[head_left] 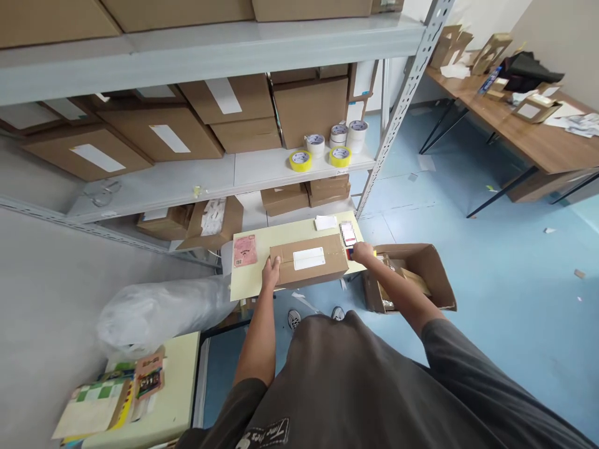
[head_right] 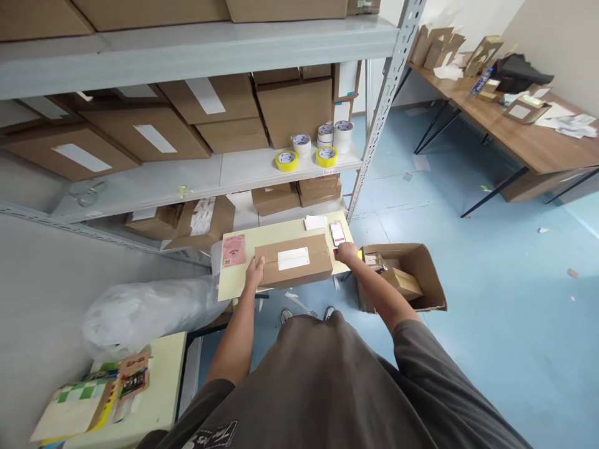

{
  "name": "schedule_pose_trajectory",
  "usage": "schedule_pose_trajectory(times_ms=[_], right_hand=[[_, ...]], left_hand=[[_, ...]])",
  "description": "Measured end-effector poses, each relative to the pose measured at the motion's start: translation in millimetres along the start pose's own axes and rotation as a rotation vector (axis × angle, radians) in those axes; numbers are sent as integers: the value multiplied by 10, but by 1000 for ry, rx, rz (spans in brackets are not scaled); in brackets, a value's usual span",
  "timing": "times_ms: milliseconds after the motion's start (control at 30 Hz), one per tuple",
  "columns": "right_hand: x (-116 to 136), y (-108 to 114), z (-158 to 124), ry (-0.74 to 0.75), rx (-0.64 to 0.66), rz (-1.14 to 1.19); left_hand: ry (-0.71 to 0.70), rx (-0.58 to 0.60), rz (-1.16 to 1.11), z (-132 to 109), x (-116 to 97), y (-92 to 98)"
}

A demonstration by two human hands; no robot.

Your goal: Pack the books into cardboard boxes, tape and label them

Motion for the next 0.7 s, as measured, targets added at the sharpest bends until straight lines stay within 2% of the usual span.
schedule_pose_trajectory(times_ms=[200, 467, 567, 700], right_hand=[[-408, -489, -43, -242, -101, 112], [-414, -1181, 11, -205, -83, 286], [-461, -1300, 63, -206, -82, 391], [-447, -1270, 133, -213, -141, 472]], left_hand=[[9, -5, 23, 9, 4, -13], [20, -11, 36, 22, 30, -27], [15, -3, 64, 20, 32, -19], [10, 4, 86, 20, 40, -14]])
Point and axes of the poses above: each hand's wrist, its own z-axis towards the middle knuckle, its own y-axis out of the back of the hand, x = y × z, the point moved 1 cm from there along z, towards the middle knuckle, and after that the axes turned 8 degrees about z, right-handed, at the moved point
